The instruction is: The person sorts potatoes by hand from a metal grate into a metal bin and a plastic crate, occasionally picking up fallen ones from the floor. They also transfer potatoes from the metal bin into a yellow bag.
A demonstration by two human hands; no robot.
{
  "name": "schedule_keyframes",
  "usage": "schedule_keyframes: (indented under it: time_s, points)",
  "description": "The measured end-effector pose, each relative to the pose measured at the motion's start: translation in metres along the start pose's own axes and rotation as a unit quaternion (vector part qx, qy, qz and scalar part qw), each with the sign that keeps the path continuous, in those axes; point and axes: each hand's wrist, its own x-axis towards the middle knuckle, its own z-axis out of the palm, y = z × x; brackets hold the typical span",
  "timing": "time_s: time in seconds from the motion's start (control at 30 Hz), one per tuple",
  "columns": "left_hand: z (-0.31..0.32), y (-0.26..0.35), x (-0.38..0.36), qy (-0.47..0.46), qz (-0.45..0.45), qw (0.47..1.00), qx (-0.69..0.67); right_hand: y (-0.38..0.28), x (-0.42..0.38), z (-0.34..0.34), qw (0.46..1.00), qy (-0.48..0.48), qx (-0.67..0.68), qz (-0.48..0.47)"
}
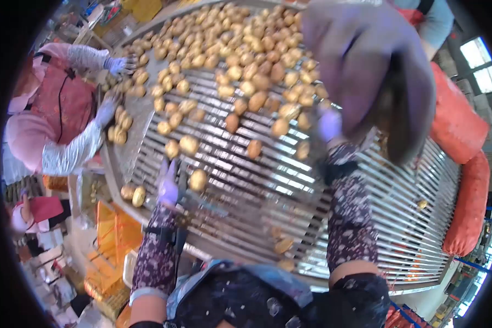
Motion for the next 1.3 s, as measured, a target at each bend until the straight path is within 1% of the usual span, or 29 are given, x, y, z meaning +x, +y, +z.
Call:
schedule_keyframes:
  time_s: [0.03,0.07,0.17,0.2,0.3,0.33,0.4,0.5,0.53,0.57,0.63,0.67,0.7,0.73,0.77,0.8,0.83,0.87,0.9,0.97,1.07,1.1,1.13,1.2,1.23,1.27,1.3]
  points:
    - [0.002,-0.004,0.001,0.006,0.017,1.0,-0.011,-0.014,-0.004,-0.003,0.999,-0.026,-0.025,0.019]
    - [-0.002,0.001,0.002,0.006,0.01,1.0,-0.002,-0.029,-0.002,-0.008,0.997,-0.047,-0.047,0.042]
    - [0.004,0.003,0.001,0.024,0.006,1.0,0.003,-0.053,-0.004,-0.012,0.992,-0.085,-0.067,0.062]
    - [0.005,-0.002,-0.001,0.03,0.004,1.0,0.008,-0.057,-0.005,-0.014,0.992,-0.09,-0.069,0.062]
    - [-0.015,0.019,0.002,0.011,-0.013,1.0,-0.008,-0.072,-0.012,-0.023,0.99,-0.102,-0.067,0.063]
    - [-0.011,0.014,0.002,0.027,0.007,1.0,-0.006,-0.081,-0.01,-0.029,0.991,-0.106,-0.061,0.062]
    - [-0.005,0.005,0.001,0.034,0.019,0.999,0.013,-0.09,-0.016,-0.031,0.991,-0.112,-0.054,0.056]
    - [-0.005,0.008,0.001,0.035,-0.005,0.999,-0.01,-0.113,-0.027,-0.037,0.991,-0.121,-0.035,0.049]
    - [-0.004,0.01,0.014,0.04,-0.005,0.999,-0.015,-0.112,-0.016,-0.039,0.993,-0.103,-0.031,0.044]
    - [-0.007,0.012,0.012,0.03,-0.01,0.999,-0.017,-0.115,-0.009,-0.043,0.981,-0.174,-0.066,0.046]
    - [-0.01,0.011,0.0,0.008,-0.022,1.0,-0.016,-0.096,-0.021,-0.003,0.971,-0.227,0.025,0.074]
    - [0.003,0.0,-0.005,0.014,-0.012,1.0,0.004,-0.077,-0.027,0.032,0.965,-0.196,0.147,0.094]
    - [0.025,-0.026,0.029,0.057,0.009,0.998,0.028,-0.081,0.029,0.024,0.984,-0.136,0.093,0.065]
    - [0.047,-0.05,0.034,0.072,0.019,0.996,0.049,-0.092,0.051,-0.003,0.993,-0.099,0.035,0.05]
    - [0.057,-0.063,-0.002,0.048,0.02,0.996,0.072,-0.105,0.026,-0.024,0.994,-0.099,-0.02,0.05]
    - [0.0,-0.001,-0.008,0.036,0.005,0.999,-0.028,-0.111,-0.02,-0.03,0.989,-0.118,-0.075,0.053]
    - [0.0,0.0,-0.014,0.032,0.004,0.999,-0.017,-0.103,-0.027,-0.013,0.989,-0.114,-0.08,0.051]
    - [0.002,0.001,0.0,0.033,0.008,0.999,-0.005,-0.099,-0.014,-0.004,0.99,-0.103,-0.084,0.05]
    - [0.003,0.0,-0.008,0.033,0.006,0.999,-0.016,-0.094,-0.024,0.0,0.99,-0.105,-0.077,0.046]
    - [0.008,-0.003,-0.003,0.046,0.006,0.998,-0.039,-0.098,-0.022,-0.018,0.993,-0.096,-0.062,0.034]
    - [0.003,-0.002,0.0,0.047,0.015,0.996,-0.079,-0.103,-0.028,-0.032,0.997,-0.071,0.019,0.039]
    - [0.0,0.001,0.0,0.058,0.006,0.996,-0.075,-0.102,-0.03,-0.033,0.996,-0.044,0.063,0.052]
    - [-0.009,0.01,-0.001,0.058,0.013,0.992,-0.11,-0.11,-0.036,-0.04,0.987,-0.042,0.14,0.067]
    - [-0.032,0.04,-0.004,0.061,0.027,0.981,-0.183,-0.137,-0.049,-0.068,0.951,-0.041,0.29,0.095]
    - [-0.037,0.066,-0.012,0.077,0.029,0.952,-0.296,-0.154,-0.059,-0.074,0.931,-0.065,0.344,0.104]
    - [-0.047,0.085,-0.017,-0.025,-0.057,0.863,-0.501,-0.179,-0.07,-0.083,0.92,-0.081,0.376,0.075]
    - [-0.054,0.1,-0.022,-0.125,-0.141,0.717,-0.671,-0.204,-0.081,-0.093,0.906,-0.098,0.408,0.046]
